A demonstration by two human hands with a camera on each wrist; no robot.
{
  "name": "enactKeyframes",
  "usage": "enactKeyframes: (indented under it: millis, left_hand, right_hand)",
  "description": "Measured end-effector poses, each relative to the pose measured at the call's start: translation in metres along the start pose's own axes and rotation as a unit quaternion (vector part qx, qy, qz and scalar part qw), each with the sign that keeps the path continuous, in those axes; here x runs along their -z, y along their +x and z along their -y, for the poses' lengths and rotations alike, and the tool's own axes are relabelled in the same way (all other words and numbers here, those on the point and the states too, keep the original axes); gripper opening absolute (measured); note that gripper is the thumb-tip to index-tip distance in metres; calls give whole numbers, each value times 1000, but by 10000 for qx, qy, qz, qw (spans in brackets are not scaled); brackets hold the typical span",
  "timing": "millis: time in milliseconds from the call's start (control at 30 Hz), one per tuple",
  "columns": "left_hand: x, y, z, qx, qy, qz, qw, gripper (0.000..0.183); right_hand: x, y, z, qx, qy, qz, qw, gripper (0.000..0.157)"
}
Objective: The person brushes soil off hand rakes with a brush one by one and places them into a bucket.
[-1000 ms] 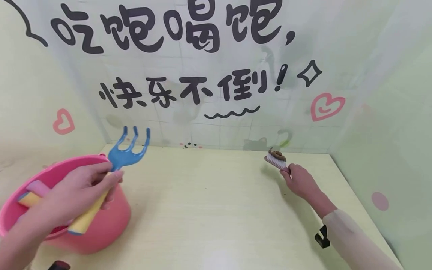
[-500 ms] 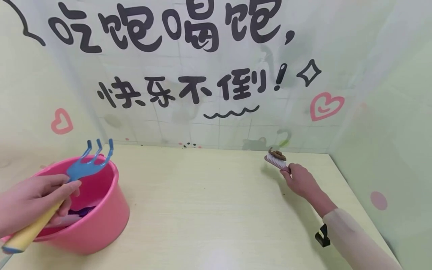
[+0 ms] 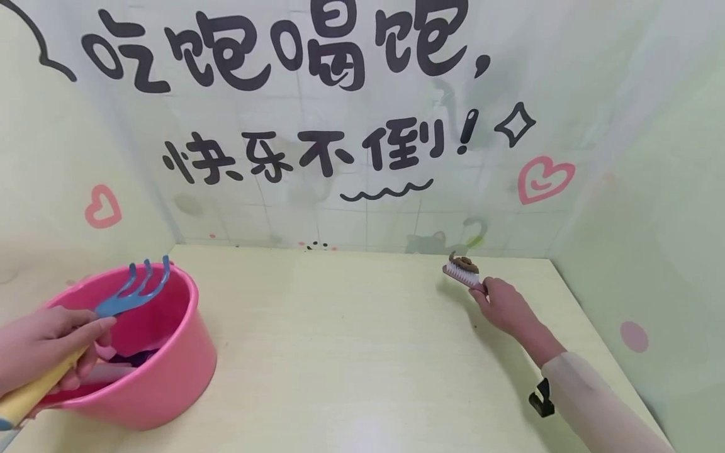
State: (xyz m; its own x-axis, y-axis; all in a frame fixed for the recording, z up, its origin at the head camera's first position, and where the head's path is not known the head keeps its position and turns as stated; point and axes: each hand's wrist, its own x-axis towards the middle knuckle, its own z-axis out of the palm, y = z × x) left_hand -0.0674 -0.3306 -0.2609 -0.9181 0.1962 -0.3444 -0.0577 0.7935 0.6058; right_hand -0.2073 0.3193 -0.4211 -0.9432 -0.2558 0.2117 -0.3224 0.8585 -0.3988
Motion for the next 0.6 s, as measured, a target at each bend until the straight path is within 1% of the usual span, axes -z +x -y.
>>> enactKeyframes:
  millis: [133,300,433,533,600]
  left_hand:
    - [1,3,8,17,10,50,10000,34]
    - [4,7,9,146,127,23,9998,34]
    - [6,10,6,136,523,-63,9985,33]
    - [7,12,5,110,904,-179,9957,32]
    - [8,12,4,118,1069,-221,9939,32]
  right_hand:
    - [-3,-1,0,38,2,17,10000,28]
    - [-4,-3,2,-8,8,64,10000,28]
    - [-6,-4,4,-40,46,86,9999,26]
    - [-7,-4,5,-47,33,80,10000,25]
    - [-8,-4,5,-33,36,75,10000,25]
